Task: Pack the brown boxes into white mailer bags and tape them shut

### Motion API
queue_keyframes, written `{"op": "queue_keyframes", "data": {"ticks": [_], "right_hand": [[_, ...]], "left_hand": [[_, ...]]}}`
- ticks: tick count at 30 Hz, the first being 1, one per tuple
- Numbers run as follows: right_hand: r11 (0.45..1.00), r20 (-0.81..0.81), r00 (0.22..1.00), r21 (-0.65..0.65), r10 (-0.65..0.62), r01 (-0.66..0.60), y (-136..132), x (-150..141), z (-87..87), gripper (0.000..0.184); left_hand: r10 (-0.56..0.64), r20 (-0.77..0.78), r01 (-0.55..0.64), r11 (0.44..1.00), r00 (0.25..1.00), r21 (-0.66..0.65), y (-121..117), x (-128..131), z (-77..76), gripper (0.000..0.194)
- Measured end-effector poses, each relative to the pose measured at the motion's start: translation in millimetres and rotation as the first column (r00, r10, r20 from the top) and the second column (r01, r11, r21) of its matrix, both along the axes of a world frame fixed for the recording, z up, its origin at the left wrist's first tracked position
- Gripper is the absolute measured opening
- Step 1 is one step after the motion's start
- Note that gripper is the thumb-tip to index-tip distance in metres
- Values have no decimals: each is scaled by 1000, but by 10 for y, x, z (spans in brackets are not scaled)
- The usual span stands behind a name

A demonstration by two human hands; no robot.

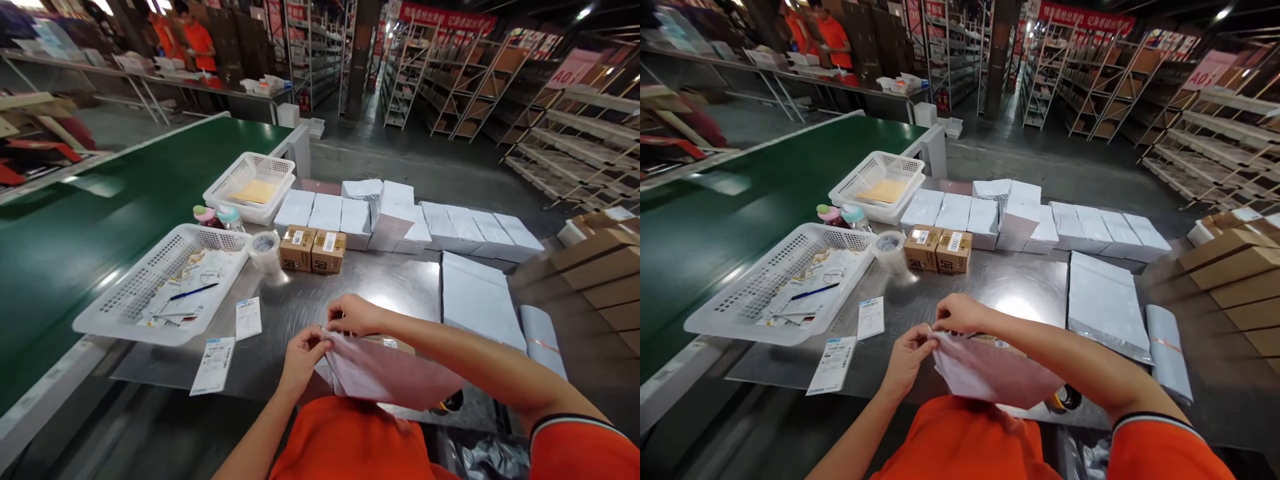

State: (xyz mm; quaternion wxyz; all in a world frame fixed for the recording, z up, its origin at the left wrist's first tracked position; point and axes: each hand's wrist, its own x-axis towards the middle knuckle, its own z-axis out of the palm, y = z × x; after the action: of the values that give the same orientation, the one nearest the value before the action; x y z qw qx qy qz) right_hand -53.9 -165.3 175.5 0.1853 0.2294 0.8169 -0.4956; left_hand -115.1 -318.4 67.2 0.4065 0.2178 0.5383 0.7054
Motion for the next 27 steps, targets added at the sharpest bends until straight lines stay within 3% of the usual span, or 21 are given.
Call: {"op": "queue_keyframes", "data": {"ticks": [3, 5, 9, 12, 16, 21, 23, 27], "right_hand": [[971, 33, 999, -239, 2, 6, -59, 82, -63, 17], [959, 45, 999, -282, -11, 23, -100, 115, -79, 19], [998, 17, 1000, -66, 14, -13, -153, 125, -15, 10], [995, -43, 998, 94, 38, -34, -183, 108, 53, 10], [984, -86, 996, 176, -26, 41, -208, 103, 64, 13], [949, -159, 987, 310, -12, 61, -150, 143, 140, 14], [946, -199, 979, 306, -51, 111, -92, 166, 203, 14], [978, -164, 974, 110, -156, 175, -16, 210, 192, 11]], "left_hand": [[40, 45, -41, 999, 998, 16, 12, 32, 10, 29], [53, 64, -55, 998, 997, 25, 15, 43, 18, 33], [-2, 45, 2, 1000, 999, -2, 11, 44, 23, 29], [-51, -39, 50, 998, 998, -32, 6, 38, 24, 21], [-7, -101, 10, 1000, 995, 26, 10, 27, 47, 28], [3, -97, 2, 999, 995, 46, -1, 27, 58, 22], [21, -56, -18, 999, 998, 39, -10, 33, 51, 26], [38, 18, -39, 999, 999, 26, -20, 45, 42, 27]]}}
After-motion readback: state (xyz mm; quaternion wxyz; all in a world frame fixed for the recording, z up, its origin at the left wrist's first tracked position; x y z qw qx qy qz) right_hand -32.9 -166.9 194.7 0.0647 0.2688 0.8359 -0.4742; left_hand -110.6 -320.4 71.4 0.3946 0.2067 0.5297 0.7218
